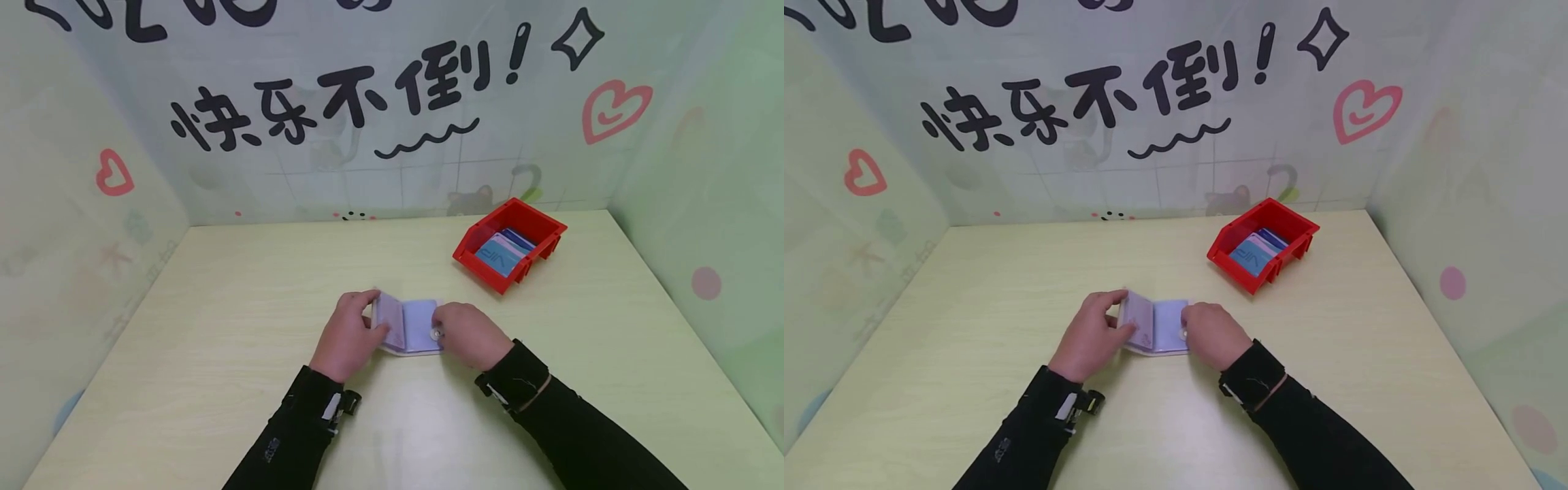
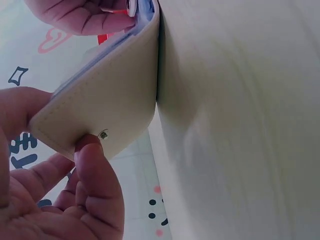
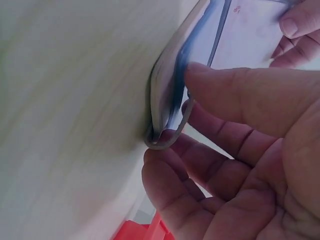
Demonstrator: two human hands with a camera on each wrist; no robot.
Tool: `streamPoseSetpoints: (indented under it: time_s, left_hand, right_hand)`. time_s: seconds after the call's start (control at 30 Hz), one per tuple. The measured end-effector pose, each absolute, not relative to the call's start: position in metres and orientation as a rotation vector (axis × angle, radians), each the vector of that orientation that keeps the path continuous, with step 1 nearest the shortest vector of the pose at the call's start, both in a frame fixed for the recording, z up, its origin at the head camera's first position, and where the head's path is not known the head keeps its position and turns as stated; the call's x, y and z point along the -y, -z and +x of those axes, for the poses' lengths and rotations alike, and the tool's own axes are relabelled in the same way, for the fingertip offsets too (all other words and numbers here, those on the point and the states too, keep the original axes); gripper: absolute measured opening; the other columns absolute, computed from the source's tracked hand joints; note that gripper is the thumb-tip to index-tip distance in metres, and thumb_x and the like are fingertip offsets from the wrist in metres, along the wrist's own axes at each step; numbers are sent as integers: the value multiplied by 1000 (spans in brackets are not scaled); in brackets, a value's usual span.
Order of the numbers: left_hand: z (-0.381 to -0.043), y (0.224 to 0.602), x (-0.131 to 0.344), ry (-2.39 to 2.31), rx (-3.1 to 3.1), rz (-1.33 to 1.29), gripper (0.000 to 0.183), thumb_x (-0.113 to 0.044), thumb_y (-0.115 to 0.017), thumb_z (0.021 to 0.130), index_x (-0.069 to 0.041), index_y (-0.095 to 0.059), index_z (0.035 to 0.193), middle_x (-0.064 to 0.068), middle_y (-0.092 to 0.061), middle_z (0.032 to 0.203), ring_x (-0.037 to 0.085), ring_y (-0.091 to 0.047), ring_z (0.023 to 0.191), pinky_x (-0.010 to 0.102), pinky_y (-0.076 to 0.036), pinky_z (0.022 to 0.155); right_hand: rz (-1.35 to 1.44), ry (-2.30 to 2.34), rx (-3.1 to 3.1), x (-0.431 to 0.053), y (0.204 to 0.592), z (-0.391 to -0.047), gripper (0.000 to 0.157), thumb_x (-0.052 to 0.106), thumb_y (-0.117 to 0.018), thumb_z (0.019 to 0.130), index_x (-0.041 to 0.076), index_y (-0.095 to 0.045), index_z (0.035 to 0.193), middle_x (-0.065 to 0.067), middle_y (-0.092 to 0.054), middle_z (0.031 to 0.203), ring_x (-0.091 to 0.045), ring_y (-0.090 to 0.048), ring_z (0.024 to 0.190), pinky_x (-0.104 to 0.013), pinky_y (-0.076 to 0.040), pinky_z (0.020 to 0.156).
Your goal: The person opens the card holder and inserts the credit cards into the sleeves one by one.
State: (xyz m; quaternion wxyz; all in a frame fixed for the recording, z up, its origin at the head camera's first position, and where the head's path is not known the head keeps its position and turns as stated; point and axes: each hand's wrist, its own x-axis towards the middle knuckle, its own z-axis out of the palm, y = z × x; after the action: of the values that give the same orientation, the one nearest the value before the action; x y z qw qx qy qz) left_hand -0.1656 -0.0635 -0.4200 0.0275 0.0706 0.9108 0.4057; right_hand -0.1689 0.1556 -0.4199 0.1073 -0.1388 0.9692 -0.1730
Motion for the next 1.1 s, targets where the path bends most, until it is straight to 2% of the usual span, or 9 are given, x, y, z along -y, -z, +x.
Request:
streamPoseSetpoints:
  time_s: [0.27,0.5,0.8,1.1]
  left_hand:
    - [-164,419,53,-1314,-2785,267,64,-14,-77,94,-10,-52,154,13,-50,153,25,-63,104,32,-59,76]
    - [-161,418,44,-1298,-2781,315,66,-15,-76,95,-12,-49,156,11,-51,153,23,-66,106,33,-60,80]
    - [-158,418,34,-1276,-2721,376,70,-19,-77,96,-13,-46,158,10,-53,152,26,-69,115,37,-63,88]
    - [-159,420,26,-1140,-2752,424,67,-27,-78,95,-8,-51,153,7,-59,148,24,-67,119,41,-59,95]
  right_hand:
    - [-383,595,-2836,-161,418,-170,22,17,-74,99,5,-69,116,-5,-70,98,-18,-61,84,-37,-60,88]
    - [-319,703,-2784,-169,415,-172,26,18,-68,103,7,-64,126,-7,-70,113,-20,-62,94,-37,-59,93]
    - [-316,860,-2756,-174,414,-175,31,15,-62,106,6,-58,135,-12,-68,130,-25,-65,112,-46,-57,103]
    - [-319,958,-2736,-178,409,-174,27,13,-60,106,5,-60,132,-12,-68,128,-25,-64,111,-46,-57,102]
